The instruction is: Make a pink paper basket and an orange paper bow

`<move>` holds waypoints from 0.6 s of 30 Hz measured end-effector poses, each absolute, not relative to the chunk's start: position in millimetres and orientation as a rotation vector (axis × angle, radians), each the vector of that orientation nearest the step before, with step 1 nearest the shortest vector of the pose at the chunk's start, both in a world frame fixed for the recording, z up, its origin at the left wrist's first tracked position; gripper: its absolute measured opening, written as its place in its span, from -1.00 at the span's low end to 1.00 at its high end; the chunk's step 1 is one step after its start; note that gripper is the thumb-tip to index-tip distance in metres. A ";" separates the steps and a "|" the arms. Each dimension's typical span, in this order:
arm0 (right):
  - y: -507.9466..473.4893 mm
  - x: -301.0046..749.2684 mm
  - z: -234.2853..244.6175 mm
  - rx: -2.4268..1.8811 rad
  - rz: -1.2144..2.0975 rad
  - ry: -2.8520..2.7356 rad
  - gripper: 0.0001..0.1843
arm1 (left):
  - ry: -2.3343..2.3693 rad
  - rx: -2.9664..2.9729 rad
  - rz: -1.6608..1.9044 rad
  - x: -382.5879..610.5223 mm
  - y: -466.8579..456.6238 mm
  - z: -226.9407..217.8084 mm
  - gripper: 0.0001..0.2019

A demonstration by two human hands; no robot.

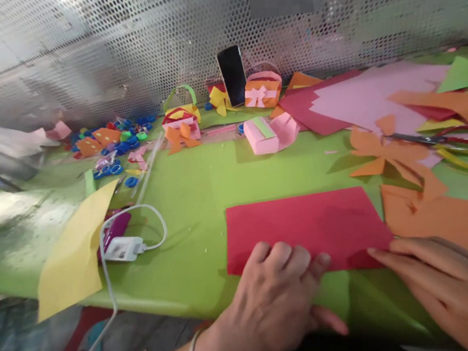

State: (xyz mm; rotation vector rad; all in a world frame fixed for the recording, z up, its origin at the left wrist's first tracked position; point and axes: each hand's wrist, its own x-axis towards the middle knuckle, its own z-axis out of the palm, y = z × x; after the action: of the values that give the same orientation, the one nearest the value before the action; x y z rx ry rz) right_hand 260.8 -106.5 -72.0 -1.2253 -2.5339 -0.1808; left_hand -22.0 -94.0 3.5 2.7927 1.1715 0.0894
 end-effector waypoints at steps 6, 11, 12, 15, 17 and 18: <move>-106.7 246.6 -53.3 -1.239 -0.298 -2.525 -0.61 | 1.494 2.831 0.344 -87.5 -116.2 -13.5 -0.31; -109.0 247.2 -58.2 -1.233 -0.255 -2.513 -0.61 | 1.740 2.856 0.361 -124.1 -128.3 -15.5 -0.33; -109.4 249.5 -62.1 -1.235 -0.237 -2.497 -0.61 | 1.791 2.851 0.399 -125.9 -130.6 -15.5 -0.32; -110.9 256.3 -73.6 -1.238 -0.191 -2.464 -0.60 | 1.785 2.877 0.681 -118.3 -135.9 -15.2 -0.48; -112.1 259.4 -79.3 -1.211 -0.186 -2.470 -0.61 | 1.546 2.909 0.877 -105.0 -136.2 -15.0 -0.63; -112.6 260.6 -81.6 -1.192 -0.190 -2.476 -0.60 | 1.395 2.922 0.900 -97.3 -135.1 -15.1 -0.66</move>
State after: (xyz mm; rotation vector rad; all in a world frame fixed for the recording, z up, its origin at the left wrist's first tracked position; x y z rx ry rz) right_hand 260.6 -112.6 -81.6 -1.1924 -2.4765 -0.1895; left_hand -97.3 -135.1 -15.1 2.9221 1.3946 0.8997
